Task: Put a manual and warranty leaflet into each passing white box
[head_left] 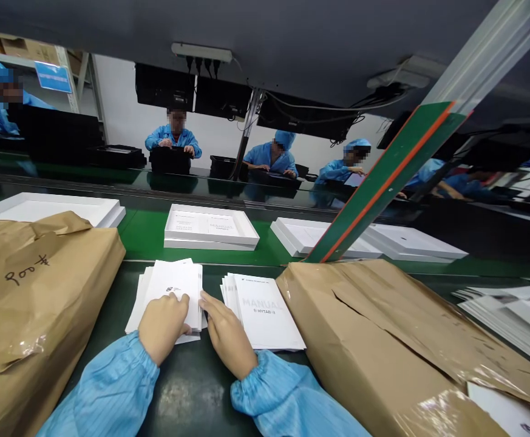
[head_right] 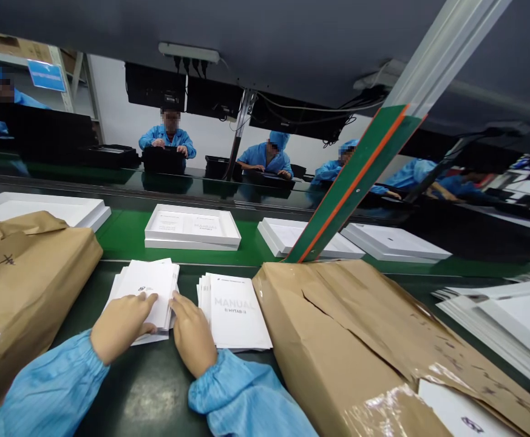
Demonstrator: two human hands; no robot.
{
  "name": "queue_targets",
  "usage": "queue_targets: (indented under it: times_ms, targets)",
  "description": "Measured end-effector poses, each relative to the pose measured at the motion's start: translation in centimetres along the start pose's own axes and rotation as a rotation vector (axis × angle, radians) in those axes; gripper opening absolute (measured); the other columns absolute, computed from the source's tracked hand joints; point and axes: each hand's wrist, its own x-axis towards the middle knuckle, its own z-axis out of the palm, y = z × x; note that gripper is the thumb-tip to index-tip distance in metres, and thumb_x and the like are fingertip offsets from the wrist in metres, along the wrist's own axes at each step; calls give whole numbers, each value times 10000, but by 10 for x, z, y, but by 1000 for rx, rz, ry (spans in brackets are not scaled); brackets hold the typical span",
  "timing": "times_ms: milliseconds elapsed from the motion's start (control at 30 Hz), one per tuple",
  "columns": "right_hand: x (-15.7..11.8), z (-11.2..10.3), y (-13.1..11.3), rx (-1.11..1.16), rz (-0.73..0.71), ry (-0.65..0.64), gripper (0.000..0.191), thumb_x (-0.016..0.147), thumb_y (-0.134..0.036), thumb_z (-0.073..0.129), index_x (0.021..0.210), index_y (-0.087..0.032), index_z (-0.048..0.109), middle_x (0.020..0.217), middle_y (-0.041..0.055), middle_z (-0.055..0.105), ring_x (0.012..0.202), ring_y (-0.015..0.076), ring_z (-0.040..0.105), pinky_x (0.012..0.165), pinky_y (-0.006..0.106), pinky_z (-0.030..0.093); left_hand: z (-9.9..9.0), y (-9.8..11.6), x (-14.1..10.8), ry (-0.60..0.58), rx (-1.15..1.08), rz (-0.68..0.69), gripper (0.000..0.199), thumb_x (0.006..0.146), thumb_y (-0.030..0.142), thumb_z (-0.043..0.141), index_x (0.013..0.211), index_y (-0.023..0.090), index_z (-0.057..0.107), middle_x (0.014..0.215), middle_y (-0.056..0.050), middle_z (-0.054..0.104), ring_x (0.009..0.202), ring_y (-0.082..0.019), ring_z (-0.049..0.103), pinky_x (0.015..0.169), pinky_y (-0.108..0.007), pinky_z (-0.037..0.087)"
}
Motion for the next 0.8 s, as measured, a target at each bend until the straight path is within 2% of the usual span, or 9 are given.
queue_targets:
  times_ms: [200,267,333,433,500,567,633,733,800]
  targets:
    - [-2,1,0,84,10,38,425,688,5,302,1040,-144,486,1142,85,455,1088,169,353,919,357,315,-3,-11,2,1,-40,108,233,757,244,350,876,156,529,747,-116,611,698,-248,573,587,-332,410]
    - [-2,0,-2,184,48,90,360,728,-44,316,1010,-163,505,1127,82,462,1084,172,353,925,370,296,-9,-14,0,80,-64,49,270,783,229,257,862,161,506,661,-101,605,620,-232,574,540,-312,397]
    - [-2,-2,-7,377,113,130,290,768,-127,342,1003,-192,499,1116,69,468,1065,167,377,918,366,301,-16,-16,-3,230,-127,-72,286,790,256,209,846,163,474,582,-74,580,544,-218,561,499,-289,377]
    - [1,-7,-15,837,252,149,294,785,-265,380,1073,-221,413,1115,64,469,1025,164,430,855,344,372,-23,-14,-7,455,-458,-185,262,780,341,223,757,185,431,559,-27,552,522,-181,544,502,-261,372]
    - [5,-11,-19,1137,331,152,350,788,-330,367,1120,-222,348,1125,72,466,1010,175,449,800,336,413,-22,-10,-6,487,-877,-167,235,760,388,275,710,195,398,600,-5,560,561,-154,549,520,-238,394]
    - [8,-17,-21,1331,381,169,380,794,-355,347,1146,-216,318,1130,79,467,998,187,461,761,336,433,-18,-6,-2,399,-1314,-111,234,735,419,332,734,194,397,669,7,577,601,-133,557,540,-227,418]
    - [10,-24,-19,1411,412,220,383,791,-347,361,1148,-210,323,1127,79,474,980,193,473,734,333,443,-13,-6,4,237,-1605,-49,264,708,423,392,832,192,422,727,4,589,627,-126,564,569,-237,435]
    - [11,-32,-13,1375,439,270,367,764,-319,434,1108,-204,379,1099,70,500,949,191,491,730,328,438,-6,-14,12,16,-1752,-10,372,693,421,436,980,183,440,777,-21,600,660,-131,571,609,-258,442]
    - [11,-34,-10,1299,421,196,339,741,-316,473,1053,-187,437,1047,69,535,912,191,511,727,327,433,0,-21,16,-51,-1767,-12,415,700,435,425,1013,165,459,801,-44,607,695,-148,571,620,-268,442]
